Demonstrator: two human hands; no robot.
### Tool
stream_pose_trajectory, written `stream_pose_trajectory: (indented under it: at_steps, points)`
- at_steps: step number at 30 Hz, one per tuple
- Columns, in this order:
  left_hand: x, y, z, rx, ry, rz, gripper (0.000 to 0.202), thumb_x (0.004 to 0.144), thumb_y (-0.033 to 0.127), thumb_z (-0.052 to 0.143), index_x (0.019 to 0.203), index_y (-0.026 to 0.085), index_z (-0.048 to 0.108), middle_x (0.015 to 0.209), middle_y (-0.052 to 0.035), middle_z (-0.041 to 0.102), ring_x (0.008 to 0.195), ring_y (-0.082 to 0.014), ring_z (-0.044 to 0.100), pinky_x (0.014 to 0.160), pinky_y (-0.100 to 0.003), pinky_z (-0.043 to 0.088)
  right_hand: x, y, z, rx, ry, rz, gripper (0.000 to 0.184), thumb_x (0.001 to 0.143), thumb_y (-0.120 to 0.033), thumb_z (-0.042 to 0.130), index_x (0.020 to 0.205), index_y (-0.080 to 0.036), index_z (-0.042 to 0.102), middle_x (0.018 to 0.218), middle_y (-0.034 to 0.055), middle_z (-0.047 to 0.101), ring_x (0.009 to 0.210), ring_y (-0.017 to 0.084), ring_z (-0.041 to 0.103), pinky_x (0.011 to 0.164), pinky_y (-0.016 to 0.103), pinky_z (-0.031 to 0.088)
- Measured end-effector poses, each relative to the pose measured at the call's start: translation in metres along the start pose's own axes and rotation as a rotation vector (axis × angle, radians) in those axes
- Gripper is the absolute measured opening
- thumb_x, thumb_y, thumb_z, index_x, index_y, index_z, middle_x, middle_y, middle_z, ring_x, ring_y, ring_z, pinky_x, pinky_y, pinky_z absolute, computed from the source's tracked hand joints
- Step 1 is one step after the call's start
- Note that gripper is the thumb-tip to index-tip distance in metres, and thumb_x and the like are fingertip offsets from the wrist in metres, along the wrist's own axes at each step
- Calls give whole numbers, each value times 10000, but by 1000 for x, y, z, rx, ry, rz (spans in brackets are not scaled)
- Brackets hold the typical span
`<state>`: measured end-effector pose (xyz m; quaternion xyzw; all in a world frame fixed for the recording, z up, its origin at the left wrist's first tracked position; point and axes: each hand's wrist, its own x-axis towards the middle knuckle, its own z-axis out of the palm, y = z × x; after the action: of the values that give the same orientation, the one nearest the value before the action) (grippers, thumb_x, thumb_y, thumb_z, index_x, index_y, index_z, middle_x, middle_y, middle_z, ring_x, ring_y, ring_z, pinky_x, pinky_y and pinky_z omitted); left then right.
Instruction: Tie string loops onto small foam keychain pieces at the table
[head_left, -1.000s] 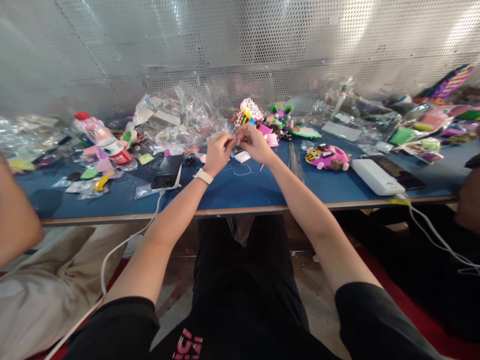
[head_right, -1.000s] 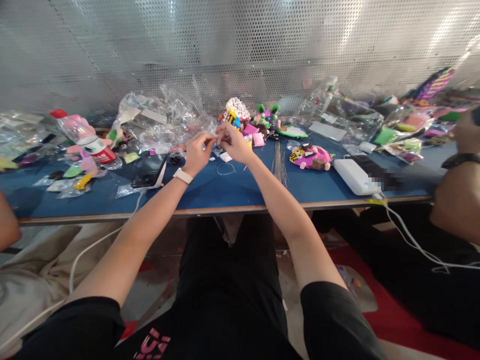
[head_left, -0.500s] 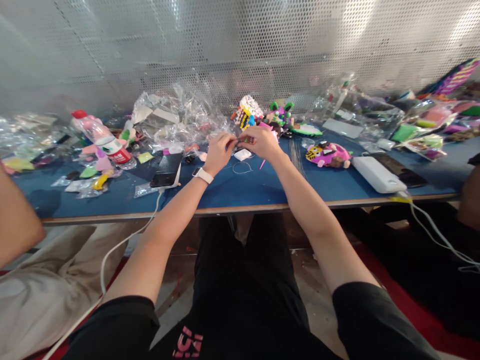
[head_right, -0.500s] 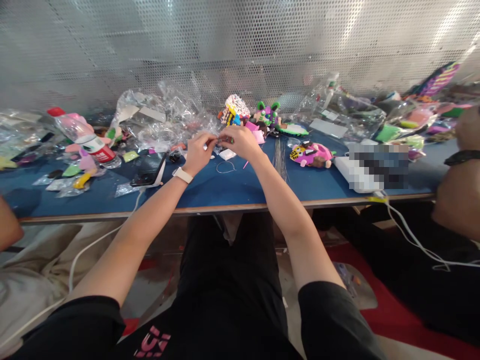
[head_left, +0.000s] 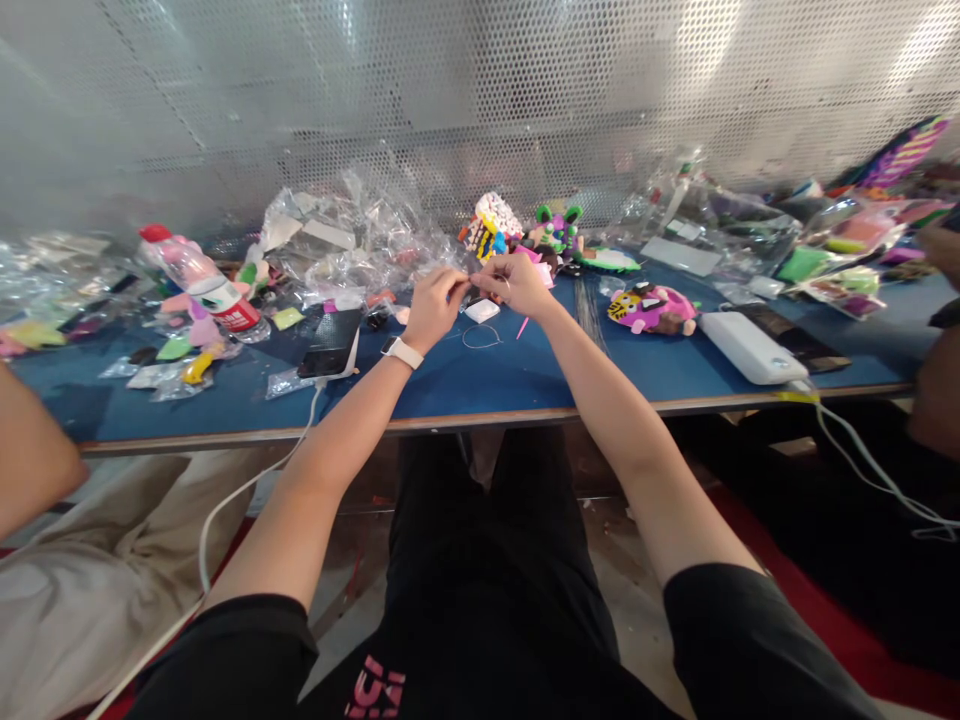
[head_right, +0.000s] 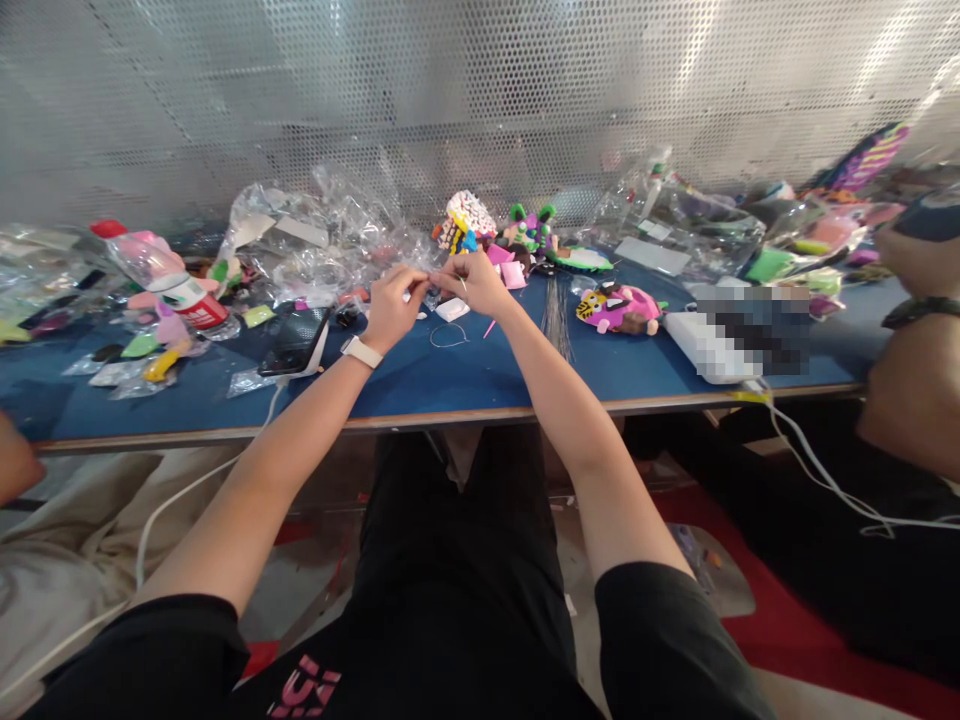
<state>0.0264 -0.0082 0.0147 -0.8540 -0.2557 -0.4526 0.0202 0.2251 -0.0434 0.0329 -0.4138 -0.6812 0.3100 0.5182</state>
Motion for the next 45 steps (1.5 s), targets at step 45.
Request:
stream_pose_trajectory:
  at_steps: [45]
  points:
    - [0,-4,2,-21,46,-37,273,1116,388,532,985,209,692,990,-100,740,984,-241,699,918,-395,546,6,18,5,-390,150,-288,127,984,-368,724,967,-246,758,1005,76,743,1152,313,640,1084,554,525]
